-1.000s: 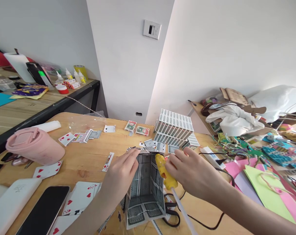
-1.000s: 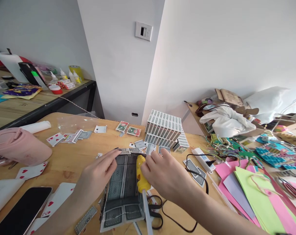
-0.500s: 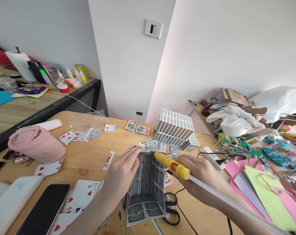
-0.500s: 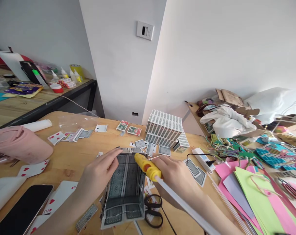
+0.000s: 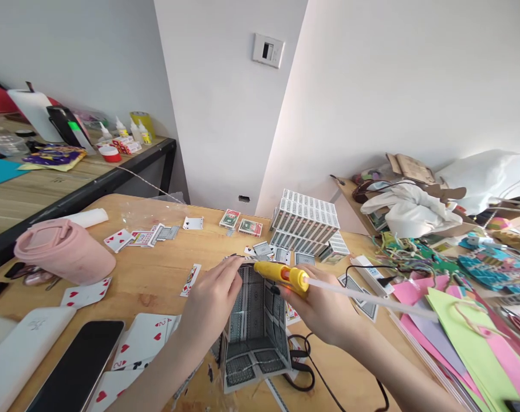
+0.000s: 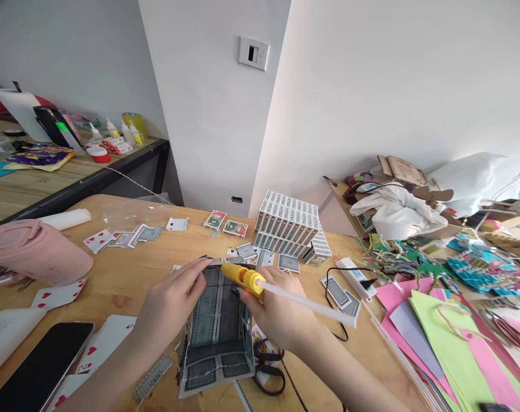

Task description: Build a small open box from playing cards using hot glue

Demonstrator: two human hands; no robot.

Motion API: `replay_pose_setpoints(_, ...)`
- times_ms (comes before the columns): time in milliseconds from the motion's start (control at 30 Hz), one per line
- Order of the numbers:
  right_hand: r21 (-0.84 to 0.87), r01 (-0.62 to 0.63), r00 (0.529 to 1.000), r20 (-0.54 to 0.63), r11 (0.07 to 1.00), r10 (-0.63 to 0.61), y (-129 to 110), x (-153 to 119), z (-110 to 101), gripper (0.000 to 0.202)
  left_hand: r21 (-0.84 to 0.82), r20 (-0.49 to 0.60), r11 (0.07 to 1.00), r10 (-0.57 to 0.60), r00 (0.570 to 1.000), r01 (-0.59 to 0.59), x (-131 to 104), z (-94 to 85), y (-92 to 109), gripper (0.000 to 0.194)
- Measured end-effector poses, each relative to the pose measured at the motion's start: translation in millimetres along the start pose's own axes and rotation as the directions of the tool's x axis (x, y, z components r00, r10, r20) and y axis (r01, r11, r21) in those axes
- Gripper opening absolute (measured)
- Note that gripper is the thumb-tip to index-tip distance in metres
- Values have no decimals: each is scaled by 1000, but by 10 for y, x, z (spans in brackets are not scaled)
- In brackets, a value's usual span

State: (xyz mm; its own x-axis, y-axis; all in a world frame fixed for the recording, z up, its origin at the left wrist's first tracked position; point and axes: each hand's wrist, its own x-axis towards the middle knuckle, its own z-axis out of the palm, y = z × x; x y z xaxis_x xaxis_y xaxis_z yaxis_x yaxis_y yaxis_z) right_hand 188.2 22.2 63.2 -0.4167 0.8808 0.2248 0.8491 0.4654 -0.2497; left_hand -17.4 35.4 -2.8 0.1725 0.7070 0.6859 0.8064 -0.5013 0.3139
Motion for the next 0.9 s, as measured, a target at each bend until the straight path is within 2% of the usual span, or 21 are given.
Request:
replay_pose_setpoints(200,-86,103,994,-21,991,-105,-21,2,90,18,11,-3,1000,-10,1000,10,14,3,29,28)
replay_pose_setpoints(533,-90,131,990,-41,987,-135,30,20,83,20,10,9,1000,-20,1000,20,20,-11,47,28)
replay_pose_setpoints(700,-62,112,994,7,992,-112,62,6,58,21,-12,18,999,-32,999,32,15,-18,45,29)
replay_pose_setpoints(900,-136,115,993,11,984,-114,123,-5,20,20,10,-12,1000,-1,1000,1,13,-10,30,27)
